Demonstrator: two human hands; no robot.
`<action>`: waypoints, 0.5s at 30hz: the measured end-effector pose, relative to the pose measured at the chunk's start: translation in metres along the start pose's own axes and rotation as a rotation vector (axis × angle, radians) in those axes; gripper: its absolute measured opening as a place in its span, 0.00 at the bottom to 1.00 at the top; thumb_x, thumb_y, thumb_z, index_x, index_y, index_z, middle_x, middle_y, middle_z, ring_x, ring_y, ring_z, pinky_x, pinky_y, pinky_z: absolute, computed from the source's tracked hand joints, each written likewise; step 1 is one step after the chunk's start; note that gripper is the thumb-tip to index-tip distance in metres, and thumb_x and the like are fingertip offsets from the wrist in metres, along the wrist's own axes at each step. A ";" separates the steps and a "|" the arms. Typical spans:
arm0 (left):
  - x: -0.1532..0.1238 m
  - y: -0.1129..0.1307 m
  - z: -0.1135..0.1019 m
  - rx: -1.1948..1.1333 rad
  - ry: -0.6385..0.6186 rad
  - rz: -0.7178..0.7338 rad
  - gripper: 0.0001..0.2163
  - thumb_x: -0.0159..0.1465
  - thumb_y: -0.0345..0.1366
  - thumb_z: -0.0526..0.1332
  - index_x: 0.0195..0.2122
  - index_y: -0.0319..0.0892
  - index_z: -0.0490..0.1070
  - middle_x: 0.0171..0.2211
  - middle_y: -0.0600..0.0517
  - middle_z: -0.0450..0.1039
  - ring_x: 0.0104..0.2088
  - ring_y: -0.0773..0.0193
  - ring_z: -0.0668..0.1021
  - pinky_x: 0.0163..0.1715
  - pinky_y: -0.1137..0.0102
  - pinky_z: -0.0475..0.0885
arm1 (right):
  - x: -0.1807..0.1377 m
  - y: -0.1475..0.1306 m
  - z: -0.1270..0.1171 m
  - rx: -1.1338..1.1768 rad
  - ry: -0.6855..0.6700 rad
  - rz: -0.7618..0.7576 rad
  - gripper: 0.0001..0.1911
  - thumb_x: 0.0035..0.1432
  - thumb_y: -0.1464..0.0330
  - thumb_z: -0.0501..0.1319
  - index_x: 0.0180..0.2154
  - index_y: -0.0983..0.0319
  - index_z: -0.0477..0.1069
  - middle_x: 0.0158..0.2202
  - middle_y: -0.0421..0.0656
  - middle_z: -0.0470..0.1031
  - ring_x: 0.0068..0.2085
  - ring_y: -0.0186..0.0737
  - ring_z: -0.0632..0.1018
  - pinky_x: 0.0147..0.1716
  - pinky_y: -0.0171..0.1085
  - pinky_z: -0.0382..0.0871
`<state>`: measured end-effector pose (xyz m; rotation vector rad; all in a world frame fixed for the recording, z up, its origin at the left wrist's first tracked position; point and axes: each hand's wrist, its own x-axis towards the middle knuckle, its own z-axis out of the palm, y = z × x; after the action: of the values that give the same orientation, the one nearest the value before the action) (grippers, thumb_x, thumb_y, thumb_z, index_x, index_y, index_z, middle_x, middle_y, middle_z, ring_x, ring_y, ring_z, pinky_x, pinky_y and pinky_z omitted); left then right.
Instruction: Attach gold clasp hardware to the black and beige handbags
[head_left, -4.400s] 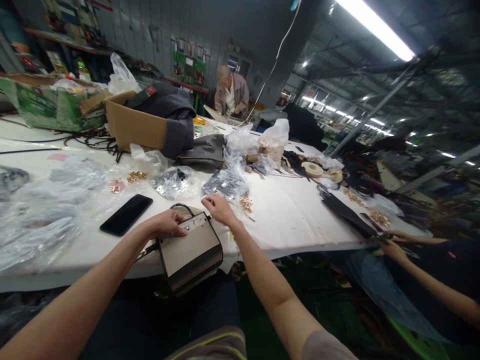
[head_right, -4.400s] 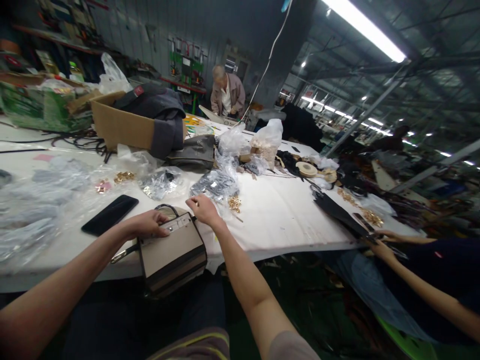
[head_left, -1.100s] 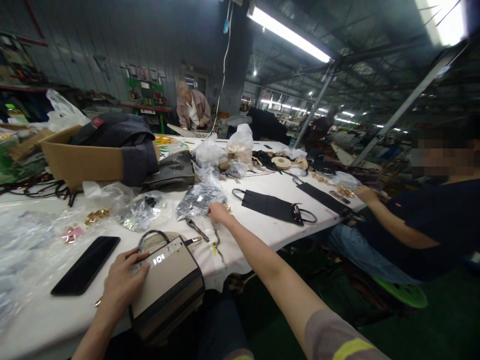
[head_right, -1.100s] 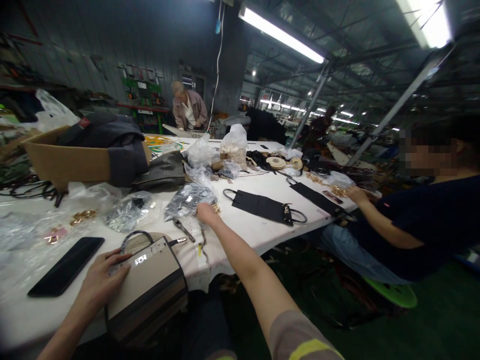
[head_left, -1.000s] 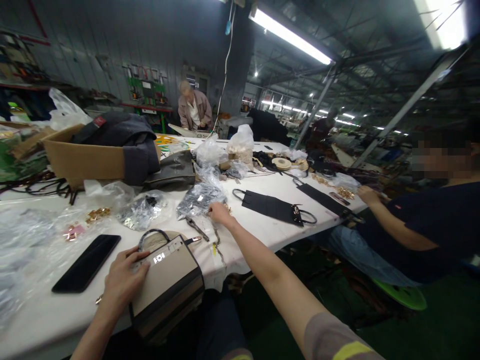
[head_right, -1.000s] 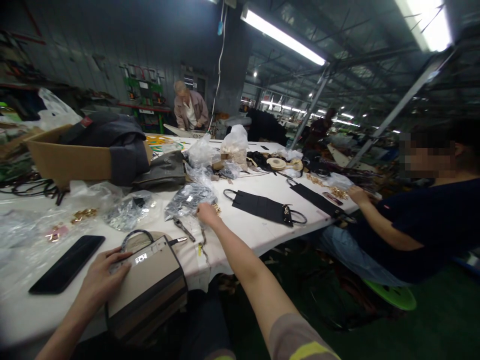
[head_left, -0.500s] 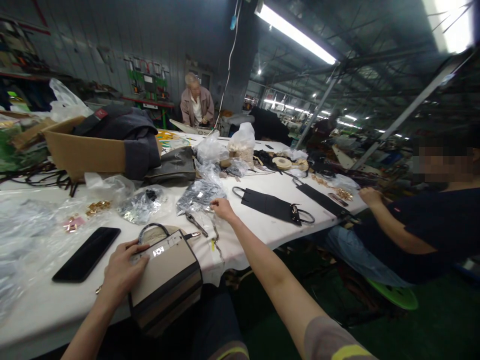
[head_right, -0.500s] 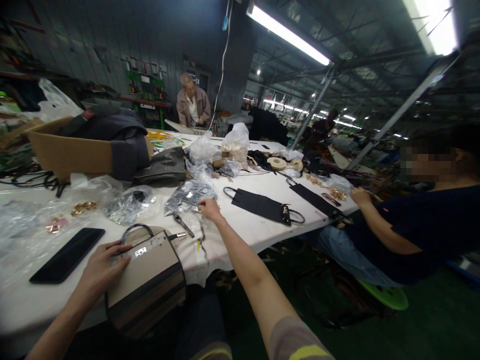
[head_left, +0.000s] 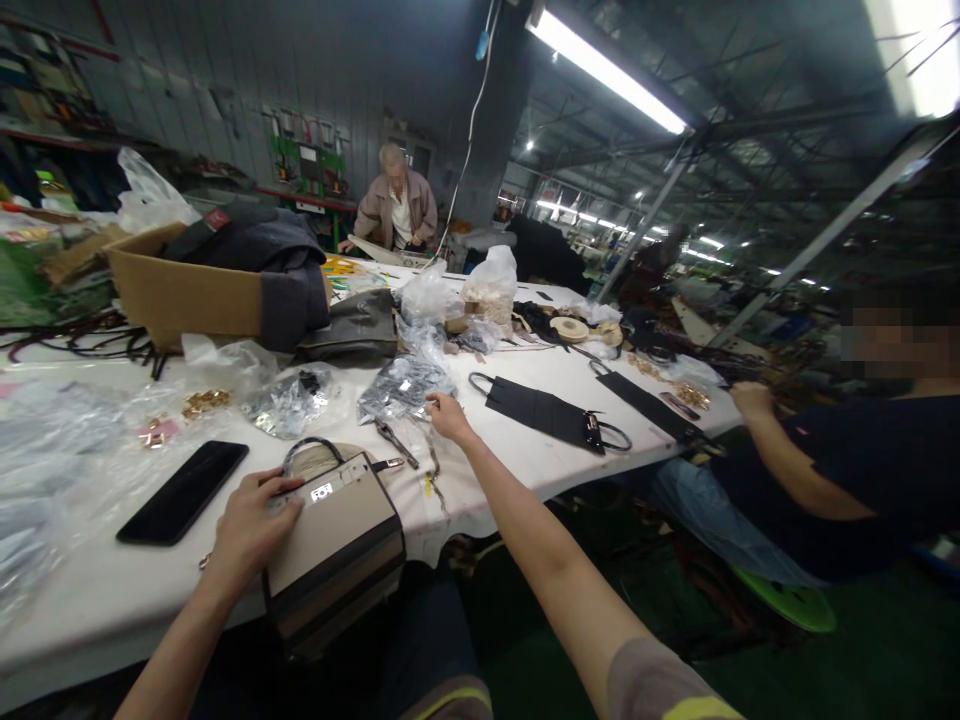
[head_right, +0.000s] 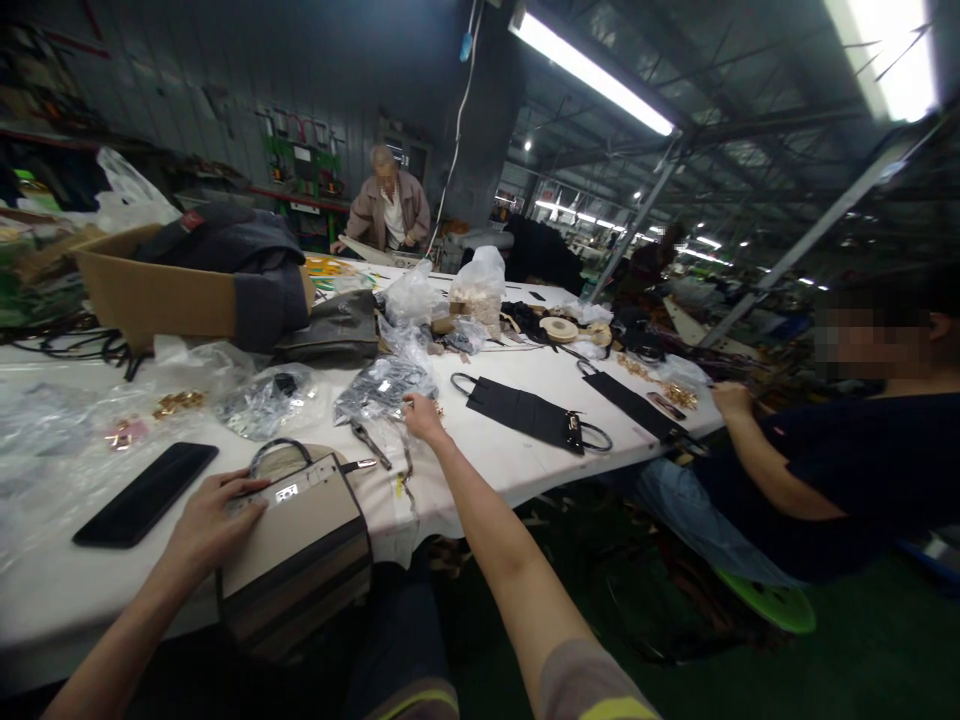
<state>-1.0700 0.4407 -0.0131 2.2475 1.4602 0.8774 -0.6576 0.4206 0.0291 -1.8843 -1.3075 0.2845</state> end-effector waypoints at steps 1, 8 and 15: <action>0.000 0.000 0.000 0.000 0.001 0.001 0.25 0.60 0.54 0.59 0.49 0.47 0.88 0.65 0.40 0.75 0.65 0.35 0.78 0.71 0.43 0.71 | 0.000 0.000 0.000 0.005 0.001 -0.002 0.18 0.70 0.73 0.62 0.58 0.66 0.81 0.45 0.49 0.86 0.45 0.45 0.82 0.56 0.40 0.73; -0.001 -0.001 0.001 -0.001 -0.001 0.000 0.26 0.60 0.54 0.59 0.50 0.47 0.88 0.65 0.40 0.75 0.65 0.36 0.77 0.71 0.44 0.69 | -0.002 -0.002 0.000 0.023 0.005 -0.029 0.14 0.70 0.74 0.62 0.51 0.66 0.84 0.48 0.50 0.86 0.49 0.45 0.83 0.57 0.39 0.72; 0.002 -0.007 0.004 -0.006 -0.001 0.014 0.25 0.60 0.54 0.60 0.50 0.48 0.88 0.64 0.41 0.75 0.65 0.36 0.77 0.71 0.44 0.70 | -0.006 -0.006 -0.004 0.021 0.035 -0.024 0.08 0.68 0.74 0.63 0.41 0.62 0.83 0.44 0.48 0.86 0.47 0.46 0.83 0.54 0.40 0.73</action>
<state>-1.0718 0.4452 -0.0192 2.2559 1.4417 0.8830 -0.6615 0.4143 0.0343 -1.8472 -1.2981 0.2510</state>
